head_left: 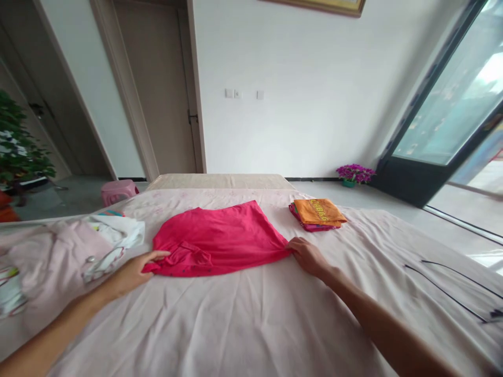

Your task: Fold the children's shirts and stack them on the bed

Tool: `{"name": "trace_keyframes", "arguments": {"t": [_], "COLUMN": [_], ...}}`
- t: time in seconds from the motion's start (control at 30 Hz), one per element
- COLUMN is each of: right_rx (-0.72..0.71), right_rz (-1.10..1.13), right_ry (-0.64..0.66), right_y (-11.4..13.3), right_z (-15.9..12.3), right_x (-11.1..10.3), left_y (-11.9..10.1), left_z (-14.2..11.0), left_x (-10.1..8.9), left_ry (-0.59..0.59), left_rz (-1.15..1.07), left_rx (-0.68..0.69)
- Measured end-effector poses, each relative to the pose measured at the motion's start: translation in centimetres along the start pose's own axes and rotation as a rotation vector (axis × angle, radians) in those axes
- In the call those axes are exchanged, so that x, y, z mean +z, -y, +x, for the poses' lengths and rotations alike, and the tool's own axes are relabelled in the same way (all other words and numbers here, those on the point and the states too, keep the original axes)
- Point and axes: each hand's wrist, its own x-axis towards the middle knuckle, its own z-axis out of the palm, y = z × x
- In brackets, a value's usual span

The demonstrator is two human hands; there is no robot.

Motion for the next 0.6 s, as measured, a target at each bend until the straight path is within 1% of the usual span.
{"name": "trace_keyframes", "arguments": {"t": [0.07,0.13,0.2,0.3,0.4,0.47,0.6], "right_rx": [-0.006,-0.025,-0.068,-0.127,-0.127,-0.132,-0.123], "right_rz": [-0.044,-0.085,-0.119,-0.149,-0.163,-0.176,-0.166], "right_ry": [0.013,0.006,0.02,0.059,0.039,0.047,0.126], "right_y": [0.0,0.3,0.6,0.8,0.8,1.0,2.0], "right_z": [-0.7,-0.7,-0.4,-0.4,-1.4,-2.4,-3.7], "right_x": [0.6,0.5,0.2,-0.4,-0.7,-0.8,-1.3], "left_y": [0.3,0.0,-0.8,-1.9,-2.0,-1.4,-0.3], "left_z": [-0.2,-0.1,-0.1,-0.7,-2.2,-3.3,-5.1], "left_x": [1.2,1.8,2.1,2.2,1.8,1.3,0.1], "left_ry": [-0.009,-0.012,-0.012,-0.003,0.068,0.132,0.292], "left_rz": [0.14,0.236,0.268,0.238,0.214,0.22,0.236], "left_rx": [0.009,0.003,-0.006,0.056,0.102,0.082,0.022]}}
